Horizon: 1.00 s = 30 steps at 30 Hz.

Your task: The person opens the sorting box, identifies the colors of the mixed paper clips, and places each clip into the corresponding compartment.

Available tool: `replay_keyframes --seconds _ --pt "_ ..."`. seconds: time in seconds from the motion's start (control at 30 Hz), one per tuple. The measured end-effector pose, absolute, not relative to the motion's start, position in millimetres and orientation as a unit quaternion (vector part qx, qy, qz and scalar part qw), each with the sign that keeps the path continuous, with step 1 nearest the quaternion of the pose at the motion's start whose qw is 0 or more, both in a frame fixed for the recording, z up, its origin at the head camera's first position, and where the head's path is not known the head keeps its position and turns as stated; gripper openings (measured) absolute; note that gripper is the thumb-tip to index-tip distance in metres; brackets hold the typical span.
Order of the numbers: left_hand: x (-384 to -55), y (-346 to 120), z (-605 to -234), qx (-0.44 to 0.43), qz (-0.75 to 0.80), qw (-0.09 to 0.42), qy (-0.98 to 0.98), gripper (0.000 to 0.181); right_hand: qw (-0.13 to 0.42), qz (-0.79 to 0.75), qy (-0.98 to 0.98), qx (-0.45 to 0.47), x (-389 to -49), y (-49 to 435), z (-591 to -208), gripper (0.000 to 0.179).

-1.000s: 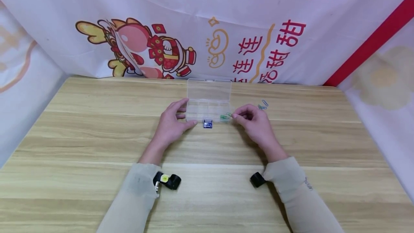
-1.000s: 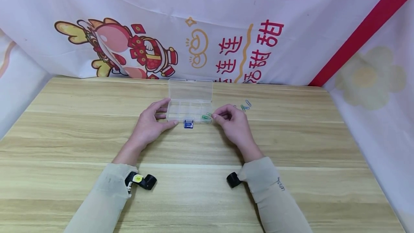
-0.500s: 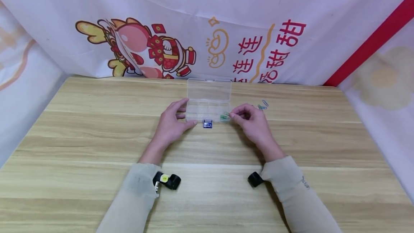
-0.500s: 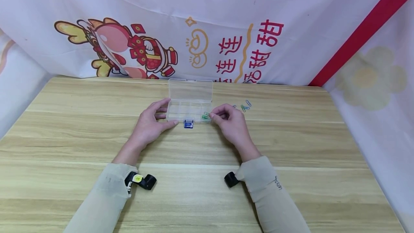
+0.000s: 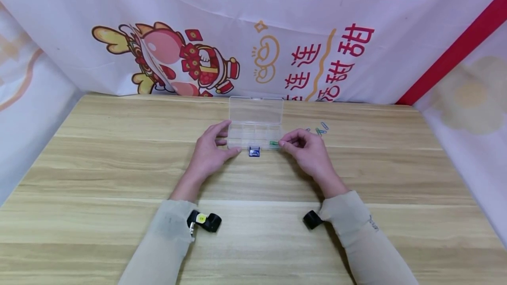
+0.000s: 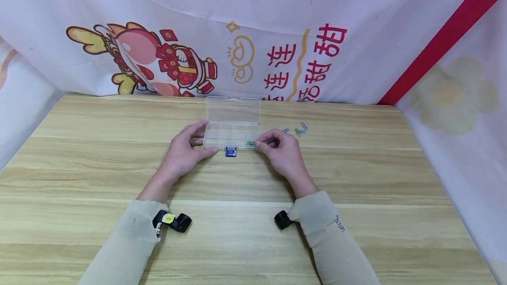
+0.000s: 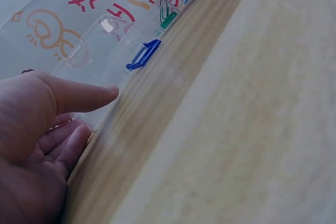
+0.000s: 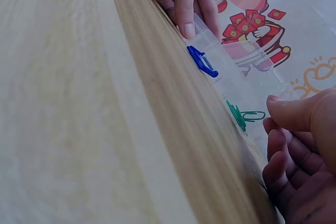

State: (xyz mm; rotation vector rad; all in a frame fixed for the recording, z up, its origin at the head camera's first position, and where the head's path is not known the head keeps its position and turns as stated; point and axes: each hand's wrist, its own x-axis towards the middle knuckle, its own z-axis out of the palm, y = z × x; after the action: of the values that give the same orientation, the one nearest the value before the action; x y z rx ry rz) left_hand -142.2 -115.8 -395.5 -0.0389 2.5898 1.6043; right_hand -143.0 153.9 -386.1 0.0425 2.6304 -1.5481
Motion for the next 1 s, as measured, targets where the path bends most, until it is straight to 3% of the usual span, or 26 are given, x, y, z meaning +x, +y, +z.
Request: replay_keyframes --seconds 1.0 --pt "-142.7 -115.8 -394.9 -0.013 0.527 0.053 0.848 0.084 0.032 -0.522 0.852 0.023 -144.1 162.1 -389.3 0.020"
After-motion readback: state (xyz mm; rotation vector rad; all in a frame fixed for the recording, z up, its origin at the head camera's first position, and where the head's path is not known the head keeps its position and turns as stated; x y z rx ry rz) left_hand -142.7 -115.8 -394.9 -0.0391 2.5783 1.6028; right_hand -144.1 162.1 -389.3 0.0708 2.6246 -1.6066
